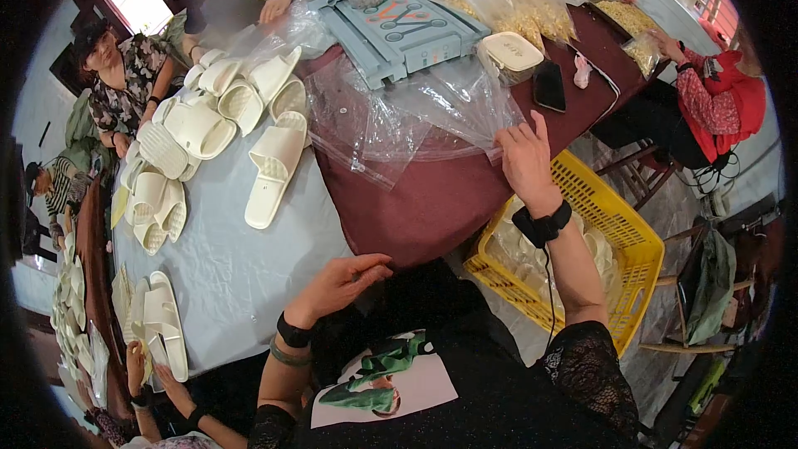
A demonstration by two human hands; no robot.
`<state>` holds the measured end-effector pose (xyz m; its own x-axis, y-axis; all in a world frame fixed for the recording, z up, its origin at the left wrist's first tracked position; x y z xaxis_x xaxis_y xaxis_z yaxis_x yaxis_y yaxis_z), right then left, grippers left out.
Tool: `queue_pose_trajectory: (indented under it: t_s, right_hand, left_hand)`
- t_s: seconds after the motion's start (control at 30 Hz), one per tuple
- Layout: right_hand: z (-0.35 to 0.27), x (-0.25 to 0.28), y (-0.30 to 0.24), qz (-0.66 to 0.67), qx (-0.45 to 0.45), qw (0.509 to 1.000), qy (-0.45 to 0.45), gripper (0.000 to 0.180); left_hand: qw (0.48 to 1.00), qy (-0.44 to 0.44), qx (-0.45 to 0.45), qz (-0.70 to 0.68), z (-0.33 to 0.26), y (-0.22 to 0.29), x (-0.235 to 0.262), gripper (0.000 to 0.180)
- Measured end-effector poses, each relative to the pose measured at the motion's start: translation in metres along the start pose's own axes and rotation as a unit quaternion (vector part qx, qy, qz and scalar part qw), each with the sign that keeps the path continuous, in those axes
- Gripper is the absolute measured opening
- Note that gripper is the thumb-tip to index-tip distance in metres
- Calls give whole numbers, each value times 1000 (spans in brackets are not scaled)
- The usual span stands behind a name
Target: The recorder is inspecting and packaging pairs of slippers into plastic bags at a communal work table.
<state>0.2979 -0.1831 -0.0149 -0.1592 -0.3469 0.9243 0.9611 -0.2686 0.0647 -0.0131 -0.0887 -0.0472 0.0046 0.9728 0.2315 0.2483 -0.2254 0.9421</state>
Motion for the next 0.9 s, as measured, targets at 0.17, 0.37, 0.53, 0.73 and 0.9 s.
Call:
queue_pose_trajectory:
  t_s: [0.17,0.37,0.53,0.73,0.9]
  right_hand:
    - [-24,40,-43,68,62,996,16,12]
    - [-71,61,-152,108,244,963,-32,22]
    - [-71,34,-187,166,299,937,-71,37]
    - [-48,11,-197,165,162,944,-236,60]
    - [-27,-5,-232,154,243,929,-234,45]
  left_hand:
    - [999,11,24,-39,8,-2,0,41]
    - [928,80,-8,-364,25,3,5,59]
    - [920,143,-102,-351,10,-8,19,50]
    - [922,332,-190,-65,-80,18,20,50]
    - [806,544,-184,-141,-163,-7,16,64]
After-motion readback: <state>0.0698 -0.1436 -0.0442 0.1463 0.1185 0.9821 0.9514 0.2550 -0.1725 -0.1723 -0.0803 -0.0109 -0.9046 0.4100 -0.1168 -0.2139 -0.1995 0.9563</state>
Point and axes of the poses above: each hand's wrist, its own z-axis towards the middle knuckle, its own x-axis out of the back of the hand, y = z × x, the point moved 4 cm from there along z, towards the middle knuckle, and after that the axes turned 15 degrees about -y, right-handed, at the moved point
